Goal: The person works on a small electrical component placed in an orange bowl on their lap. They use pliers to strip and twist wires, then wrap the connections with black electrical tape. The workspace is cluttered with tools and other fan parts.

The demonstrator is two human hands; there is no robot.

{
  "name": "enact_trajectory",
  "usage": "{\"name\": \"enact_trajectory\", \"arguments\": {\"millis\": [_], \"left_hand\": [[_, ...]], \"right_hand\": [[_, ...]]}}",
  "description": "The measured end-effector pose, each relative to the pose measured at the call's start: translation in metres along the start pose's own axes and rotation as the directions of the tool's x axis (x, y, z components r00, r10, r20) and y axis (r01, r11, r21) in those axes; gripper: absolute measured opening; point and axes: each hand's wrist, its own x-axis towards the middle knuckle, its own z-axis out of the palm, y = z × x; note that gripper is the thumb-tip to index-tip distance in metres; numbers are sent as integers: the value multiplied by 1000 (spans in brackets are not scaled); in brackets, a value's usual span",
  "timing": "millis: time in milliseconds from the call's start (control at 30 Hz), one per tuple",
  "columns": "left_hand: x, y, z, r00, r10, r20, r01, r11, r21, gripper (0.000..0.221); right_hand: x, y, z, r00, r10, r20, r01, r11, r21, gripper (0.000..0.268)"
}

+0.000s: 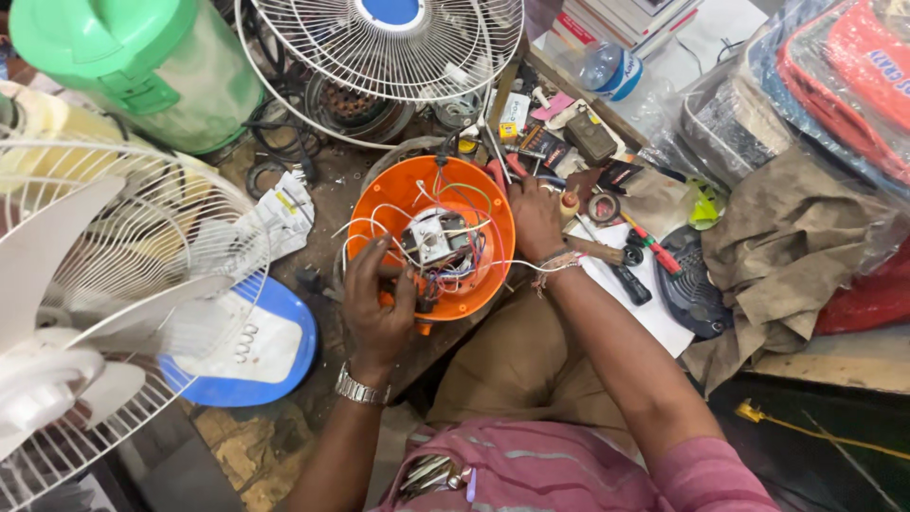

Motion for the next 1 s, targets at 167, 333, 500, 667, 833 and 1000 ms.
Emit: {"name": "enact_trajectory", "arguments": {"millis": [167, 333, 500, 667, 833, 1000], "left_hand": [[-5, -9, 2, 1000, -3, -6, 4, 999, 38, 47], [-3, -7, 3, 1000, 9, -11, -8, 1000, 11, 45], [-2, -6, 3, 1000, 20, -14, -19, 1000, 20, 43], [-1, -4, 1, 998, 65, 3, -65, 996, 53, 40], [0, -2, 1, 999, -37, 33, 37, 999, 9, 39], [1, -4, 1, 998, 56, 31, -57, 998, 19, 40]], "right_hand": [[7, 0, 7, 987, 40, 158, -51, 997, 63, 29], [21, -5, 5, 979, 69, 191, -110, 971, 213, 37], [38, 4, -16, 995, 94, 23, -97, 954, 285, 29], [62, 68, -66, 998, -38, -55, 49, 979, 199, 28], [57, 128, -80, 991, -97, 93, 85, 988, 127, 19], [43, 138, -66, 987, -132, 90, 123, 987, 103, 18]]}}
